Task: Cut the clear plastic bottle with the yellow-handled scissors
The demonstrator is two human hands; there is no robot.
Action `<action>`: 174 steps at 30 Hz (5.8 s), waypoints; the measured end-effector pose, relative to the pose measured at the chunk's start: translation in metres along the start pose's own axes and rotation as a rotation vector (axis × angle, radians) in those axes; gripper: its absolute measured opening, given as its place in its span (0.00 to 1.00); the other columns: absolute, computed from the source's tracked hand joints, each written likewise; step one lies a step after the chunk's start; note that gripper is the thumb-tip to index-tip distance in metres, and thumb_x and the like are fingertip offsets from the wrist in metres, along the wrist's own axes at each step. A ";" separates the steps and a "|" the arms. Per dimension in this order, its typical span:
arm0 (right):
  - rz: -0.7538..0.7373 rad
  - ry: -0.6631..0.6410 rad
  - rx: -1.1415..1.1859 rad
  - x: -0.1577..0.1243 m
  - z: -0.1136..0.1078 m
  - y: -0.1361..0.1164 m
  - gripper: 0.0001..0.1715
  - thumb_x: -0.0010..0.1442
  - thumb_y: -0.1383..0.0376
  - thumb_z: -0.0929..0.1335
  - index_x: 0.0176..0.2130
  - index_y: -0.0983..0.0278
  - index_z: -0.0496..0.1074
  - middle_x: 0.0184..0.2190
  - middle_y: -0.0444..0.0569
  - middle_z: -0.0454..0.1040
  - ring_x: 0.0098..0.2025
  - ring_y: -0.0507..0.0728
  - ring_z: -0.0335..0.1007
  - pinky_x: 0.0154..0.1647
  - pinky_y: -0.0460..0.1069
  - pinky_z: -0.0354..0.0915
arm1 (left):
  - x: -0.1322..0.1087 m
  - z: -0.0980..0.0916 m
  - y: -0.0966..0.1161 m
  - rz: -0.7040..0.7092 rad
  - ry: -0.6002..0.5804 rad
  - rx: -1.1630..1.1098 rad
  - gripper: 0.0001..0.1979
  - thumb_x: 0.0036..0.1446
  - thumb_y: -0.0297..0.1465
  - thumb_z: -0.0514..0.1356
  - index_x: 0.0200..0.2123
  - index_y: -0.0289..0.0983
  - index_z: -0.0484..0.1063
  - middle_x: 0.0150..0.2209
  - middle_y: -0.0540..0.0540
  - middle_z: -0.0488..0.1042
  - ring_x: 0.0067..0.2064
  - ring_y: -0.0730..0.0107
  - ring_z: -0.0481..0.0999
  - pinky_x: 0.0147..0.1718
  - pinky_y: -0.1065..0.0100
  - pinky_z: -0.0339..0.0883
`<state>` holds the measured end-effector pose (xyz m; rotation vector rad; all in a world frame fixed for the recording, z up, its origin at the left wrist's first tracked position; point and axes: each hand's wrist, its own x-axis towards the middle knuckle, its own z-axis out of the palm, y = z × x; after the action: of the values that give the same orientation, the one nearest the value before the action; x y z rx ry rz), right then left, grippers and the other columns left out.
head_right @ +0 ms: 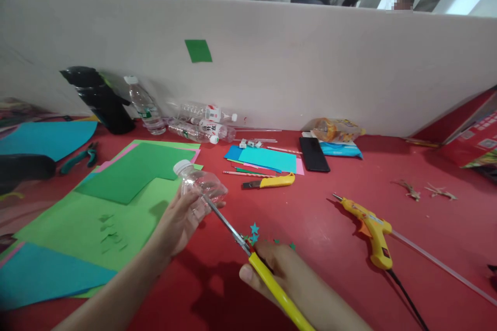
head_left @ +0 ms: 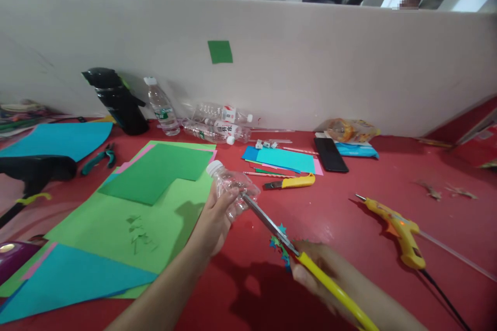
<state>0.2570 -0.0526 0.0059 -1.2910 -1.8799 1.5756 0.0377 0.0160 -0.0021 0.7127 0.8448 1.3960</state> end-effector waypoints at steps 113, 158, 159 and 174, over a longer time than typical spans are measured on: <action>-0.083 0.108 -0.082 0.010 0.013 0.014 0.26 0.63 0.45 0.62 0.27 0.60 0.54 0.21 0.36 0.46 0.23 0.49 0.42 0.23 0.48 0.41 | 0.002 -0.017 -0.008 0.112 -0.079 0.277 0.27 0.55 0.35 0.63 0.57 0.44 0.61 0.45 0.48 0.74 0.48 0.65 0.73 0.51 0.64 0.65; -0.042 0.139 -0.053 0.008 0.014 0.009 0.33 0.60 0.34 0.59 0.27 0.59 0.54 0.21 0.37 0.48 0.22 0.49 0.43 0.20 0.46 0.42 | 0.006 -0.016 -0.008 0.275 -0.178 0.483 0.22 0.52 0.35 0.64 0.47 0.40 0.59 0.43 0.46 0.69 0.45 0.63 0.71 0.52 0.56 0.62; -0.036 0.142 -0.045 0.007 0.014 0.007 0.33 0.60 0.34 0.58 0.27 0.59 0.54 0.21 0.37 0.48 0.22 0.49 0.43 0.20 0.46 0.42 | 0.006 -0.017 -0.009 0.272 -0.185 0.487 0.22 0.53 0.35 0.64 0.48 0.40 0.59 0.44 0.46 0.69 0.44 0.63 0.72 0.51 0.57 0.62; -0.094 0.131 -0.149 0.009 0.012 0.018 0.33 0.63 0.36 0.57 0.26 0.60 0.54 0.21 0.37 0.48 0.22 0.49 0.43 0.22 0.48 0.40 | 0.007 -0.019 -0.013 0.279 -0.240 0.506 0.22 0.55 0.34 0.63 0.50 0.40 0.59 0.42 0.45 0.72 0.41 0.64 0.73 0.48 0.59 0.65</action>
<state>0.2505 -0.0532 -0.0163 -1.3126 -1.9749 1.2933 0.0287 0.0207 -0.0235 1.4028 0.9401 1.3111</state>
